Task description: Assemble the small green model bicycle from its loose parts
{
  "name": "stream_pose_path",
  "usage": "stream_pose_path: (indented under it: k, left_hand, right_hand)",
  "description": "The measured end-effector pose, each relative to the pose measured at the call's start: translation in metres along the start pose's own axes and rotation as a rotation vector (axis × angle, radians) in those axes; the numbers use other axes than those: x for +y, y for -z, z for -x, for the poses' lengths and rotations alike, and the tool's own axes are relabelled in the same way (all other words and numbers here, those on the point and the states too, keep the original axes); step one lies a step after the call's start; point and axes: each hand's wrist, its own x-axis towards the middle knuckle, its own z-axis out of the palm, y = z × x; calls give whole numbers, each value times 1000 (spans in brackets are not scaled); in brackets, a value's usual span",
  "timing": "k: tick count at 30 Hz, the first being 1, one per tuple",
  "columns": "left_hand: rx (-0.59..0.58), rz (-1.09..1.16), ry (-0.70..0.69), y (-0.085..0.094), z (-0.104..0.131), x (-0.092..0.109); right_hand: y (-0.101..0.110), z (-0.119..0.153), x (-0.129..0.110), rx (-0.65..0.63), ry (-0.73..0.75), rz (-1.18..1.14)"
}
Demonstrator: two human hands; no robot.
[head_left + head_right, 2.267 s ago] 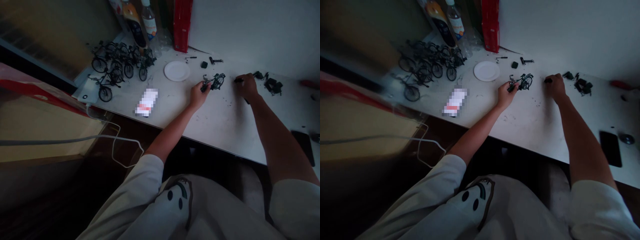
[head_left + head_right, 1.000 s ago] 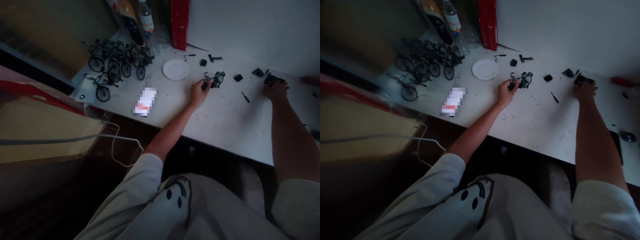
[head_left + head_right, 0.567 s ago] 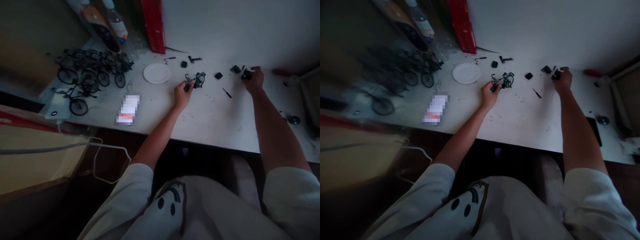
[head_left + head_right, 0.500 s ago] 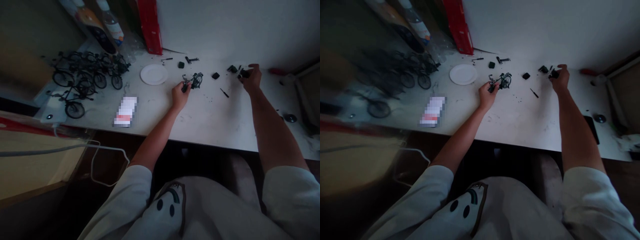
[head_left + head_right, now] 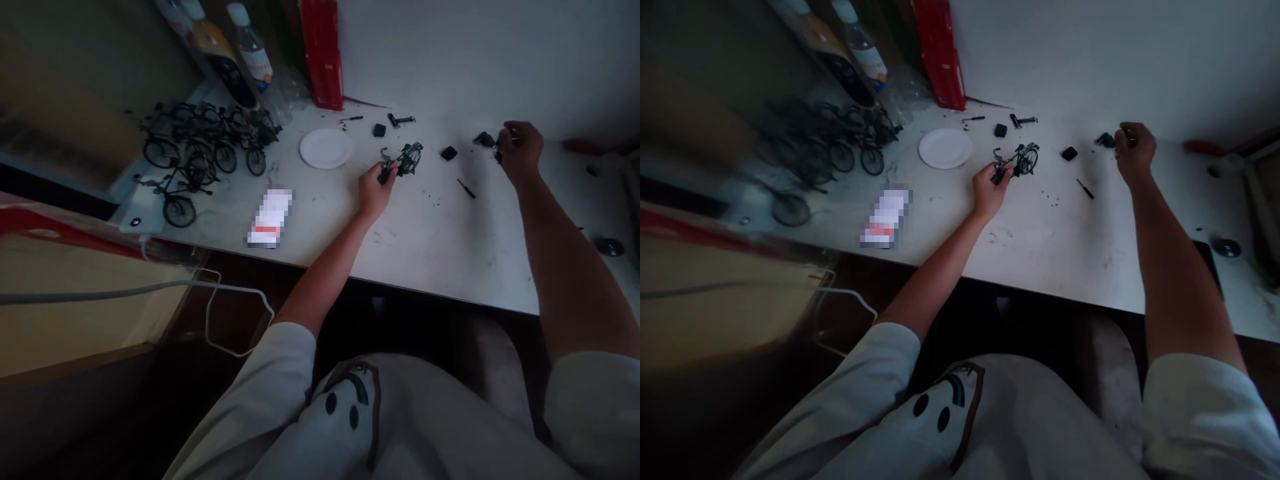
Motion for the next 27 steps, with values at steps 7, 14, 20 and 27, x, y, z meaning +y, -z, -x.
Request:
stream_pose_path:
  k: [7,14,20,27]
  left_hand:
    - [19,29,-8,2,-1,4]
    - [26,63,-9,0,1,-1]
    - [9,46,-7,-2,3,-6]
    - [-1,63,23,0,1,0]
  right_hand:
    - [-19,-6,-5,21,-76,-370]
    - [-41,20,-27,-268,-61,-731]
    - [-55,57,-60,-447,2,-811]
    - [-79,78,-68,-331,-81,-600]
